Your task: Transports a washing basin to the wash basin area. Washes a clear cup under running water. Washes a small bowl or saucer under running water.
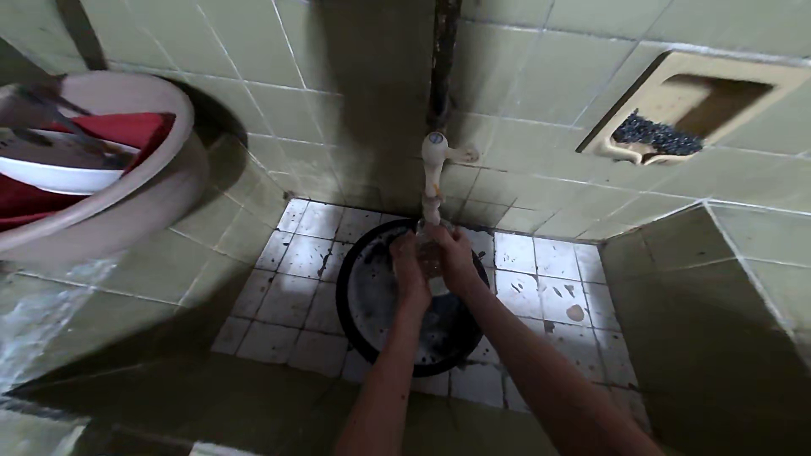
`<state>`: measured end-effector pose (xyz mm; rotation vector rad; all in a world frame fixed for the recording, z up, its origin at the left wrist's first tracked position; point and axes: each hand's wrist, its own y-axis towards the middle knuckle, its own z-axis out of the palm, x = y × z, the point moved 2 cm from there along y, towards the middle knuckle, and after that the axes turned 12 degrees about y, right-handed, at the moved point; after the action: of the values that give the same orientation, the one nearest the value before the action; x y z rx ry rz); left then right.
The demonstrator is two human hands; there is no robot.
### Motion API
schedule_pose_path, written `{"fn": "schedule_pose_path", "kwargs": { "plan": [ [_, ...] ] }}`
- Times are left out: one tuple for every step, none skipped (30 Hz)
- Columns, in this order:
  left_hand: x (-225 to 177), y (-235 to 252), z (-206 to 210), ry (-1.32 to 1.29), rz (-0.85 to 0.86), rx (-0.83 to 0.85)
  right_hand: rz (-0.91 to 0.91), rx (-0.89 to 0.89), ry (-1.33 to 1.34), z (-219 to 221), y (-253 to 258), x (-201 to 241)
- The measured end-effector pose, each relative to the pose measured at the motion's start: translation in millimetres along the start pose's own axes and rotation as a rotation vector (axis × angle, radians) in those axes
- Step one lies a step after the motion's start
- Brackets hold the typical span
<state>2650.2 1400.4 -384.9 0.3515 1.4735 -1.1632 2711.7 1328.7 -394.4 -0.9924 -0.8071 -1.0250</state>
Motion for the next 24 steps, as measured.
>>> {"fn": "schedule_pose_path", "kwargs": {
  "plan": [
    [-3,-4,2,0.050,0.050,-0.032,-0.012,-0.062,-0.022,3,1,-1],
    [-2,-5,3,0.098,0.108,-0.077,-0.026,-0.119,-0.072,6,4,-2],
    [0,-3,2,0.169,0.169,-0.114,-0.032,-0.154,-0.128,7,4,-3],
    [2,0,0,0.247,0.217,-0.126,-0.049,-0.170,-0.187,8,3,-2],
    [4,1,-2,0.316,0.275,-0.138,-0.096,-0.171,-0.248,10,1,1],
    [5,0,-4,0.367,0.334,-0.153,-0.177,-0.147,-0.305,12,-1,4],
    [6,0,-6,0.402,0.390,-0.157,-0.262,-0.068,-0.346,12,-4,9],
    [5,1,-7,0.382,0.410,-0.163,-0.331,0.017,-0.388,11,-5,14],
    [3,2,-6,0.314,0.386,-0.171,-0.386,0.085,-0.420,10,-5,16],
    [-2,3,-6,0.222,0.320,-0.165,-0.419,0.150,-0.439,8,-7,20],
    [-7,5,-6,0.150,0.236,-0.152,-0.413,0.248,-0.439,5,-10,24],
    [-9,9,-10,0.119,0.160,-0.142,-0.352,0.377,-0.437,0,-16,29],
    [-8,12,-15,0.114,0.101,-0.146,-0.231,0.519,-0.445,-6,-21,33],
    [-10,13,-19,0.133,0.058,-0.149,-0.089,0.624,-0.457,-10,-24,33],
    [-12,14,-22,0.156,0.035,-0.149,0.024,0.679,-0.477,-14,-23,31],
    [-12,13,-22,0.183,0.033,-0.135,0.075,0.683,-0.465,-17,-21,27],
    [-11,11,-19,0.223,0.057,-0.124,0.074,0.655,-0.425,-19,-17,26],
    [-11,9,-17,0.283,0.104,-0.105,0.044,0.610,-0.372,-19,-11,26],
    [-11,9,-15,0.369,0.161,-0.113,0.026,0.539,-0.315,-17,-6,27],
    [-11,8,-15,0.487,0.203,-0.111,0.039,0.443,-0.242,-15,-3,27],
    [-12,8,-15,0.622,0.243,-0.108,0.092,0.318,-0.176,-12,-1,29],
    [-13,9,-14,0.746,0.296,-0.115,0.173,0.182,-0.117,-8,1,31],
    [-12,9,-12,0.817,0.369,-0.123,0.259,0.054,-0.059,-5,3,30],
    [-9,9,-10,0.824,0.470,-0.137,0.338,-0.041,0.015,-4,5,26]
  ]
}}
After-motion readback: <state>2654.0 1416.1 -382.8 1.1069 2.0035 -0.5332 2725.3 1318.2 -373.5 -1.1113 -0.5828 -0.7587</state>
